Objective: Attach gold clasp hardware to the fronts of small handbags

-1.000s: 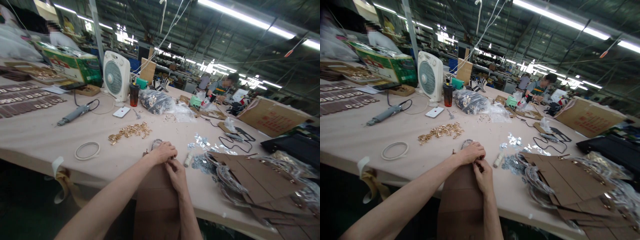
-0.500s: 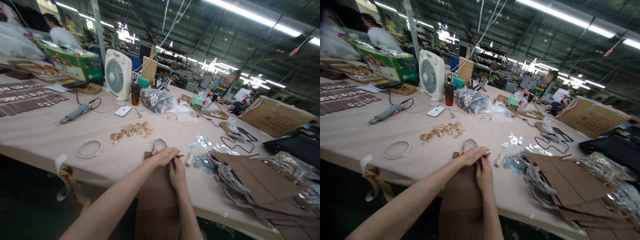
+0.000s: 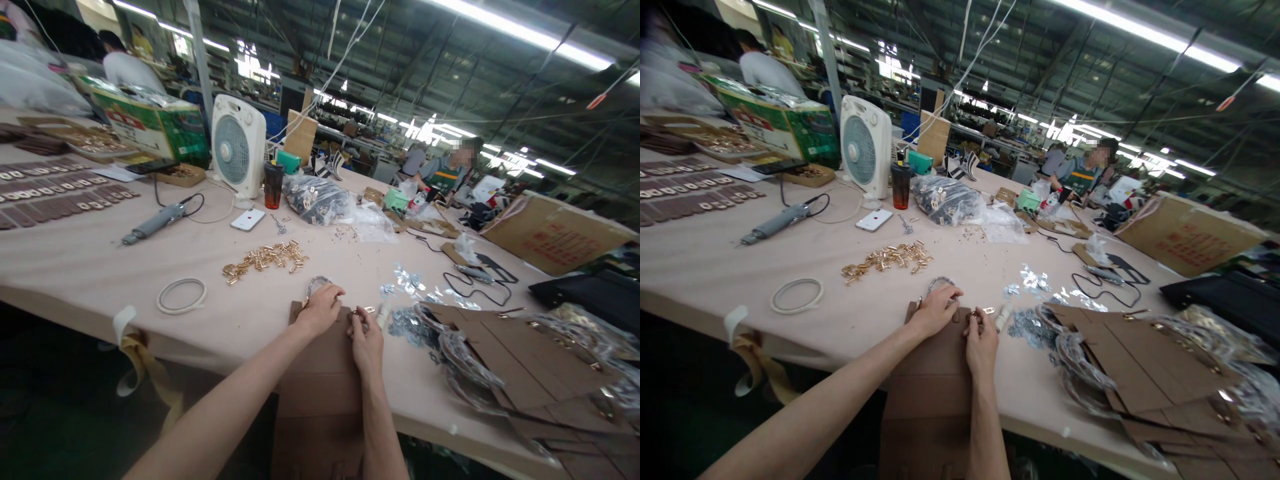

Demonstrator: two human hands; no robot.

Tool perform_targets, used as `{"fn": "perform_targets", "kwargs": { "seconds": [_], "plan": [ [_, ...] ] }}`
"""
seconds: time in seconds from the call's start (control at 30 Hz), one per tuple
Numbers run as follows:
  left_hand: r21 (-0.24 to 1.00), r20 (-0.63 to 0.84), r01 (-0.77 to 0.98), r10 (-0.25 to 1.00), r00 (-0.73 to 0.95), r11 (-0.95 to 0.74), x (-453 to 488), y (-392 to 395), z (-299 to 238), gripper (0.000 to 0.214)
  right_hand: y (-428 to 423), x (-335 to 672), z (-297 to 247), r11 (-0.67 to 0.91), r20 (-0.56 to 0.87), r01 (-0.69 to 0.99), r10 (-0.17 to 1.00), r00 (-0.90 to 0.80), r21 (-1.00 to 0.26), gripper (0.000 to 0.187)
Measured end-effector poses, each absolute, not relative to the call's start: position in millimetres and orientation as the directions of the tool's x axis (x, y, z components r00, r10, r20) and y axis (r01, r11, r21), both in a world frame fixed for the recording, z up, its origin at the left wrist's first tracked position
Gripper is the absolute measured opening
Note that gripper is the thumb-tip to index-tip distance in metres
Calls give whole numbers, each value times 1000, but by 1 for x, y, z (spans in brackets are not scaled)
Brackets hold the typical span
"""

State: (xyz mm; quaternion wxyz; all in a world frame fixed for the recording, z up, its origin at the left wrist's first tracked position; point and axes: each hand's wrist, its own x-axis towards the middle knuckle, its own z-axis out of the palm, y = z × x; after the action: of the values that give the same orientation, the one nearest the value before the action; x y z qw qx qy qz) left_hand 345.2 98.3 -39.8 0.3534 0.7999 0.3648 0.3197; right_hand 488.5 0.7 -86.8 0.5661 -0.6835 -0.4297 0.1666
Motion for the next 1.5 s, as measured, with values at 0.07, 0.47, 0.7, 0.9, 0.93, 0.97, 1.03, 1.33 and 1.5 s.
{"fn": "perform_targets", "kwargs": {
  "seconds": [0.07,0.47,0.7,0.9,0.93,0.97,1.03,1.33,1.5],
  "plan": [
    [776,244,408,825,510,-481,338,98,-39,24,1,488,-84,-10,176,301,793,583,-954,51],
    [442,-5,722,804,595,-532,347,96,-34,84,-2,488,-73,-6,120,229,839,532,-973,48],
    [420,97,699,794,600,-579,345,99,-41,82,-4,486,-75,6,129,224,835,536,-974,49],
    [419,70,687,775,628,-594,343,101,-40,85,-6,486,-84,-20,218,397,810,544,-918,43],
    [424,67,681,770,635,-598,343,102,-39,84,-6,486,-84,-27,234,430,807,542,-902,41],
    [427,65,676,766,640,-601,343,103,-39,84,-6,486,-84,-34,246,453,802,544,-891,40],
    [430,60,670,760,647,-604,343,104,-40,82,-7,486,-83,-45,253,470,795,552,-882,38],
    [407,188,621,727,661,-670,336,100,-48,73,-7,485,-87,-39,262,459,777,572,-887,42],
    [380,224,616,714,663,-691,335,97,-50,72,-9,487,-90,-54,317,557,775,546,-829,40]
  ]
}}
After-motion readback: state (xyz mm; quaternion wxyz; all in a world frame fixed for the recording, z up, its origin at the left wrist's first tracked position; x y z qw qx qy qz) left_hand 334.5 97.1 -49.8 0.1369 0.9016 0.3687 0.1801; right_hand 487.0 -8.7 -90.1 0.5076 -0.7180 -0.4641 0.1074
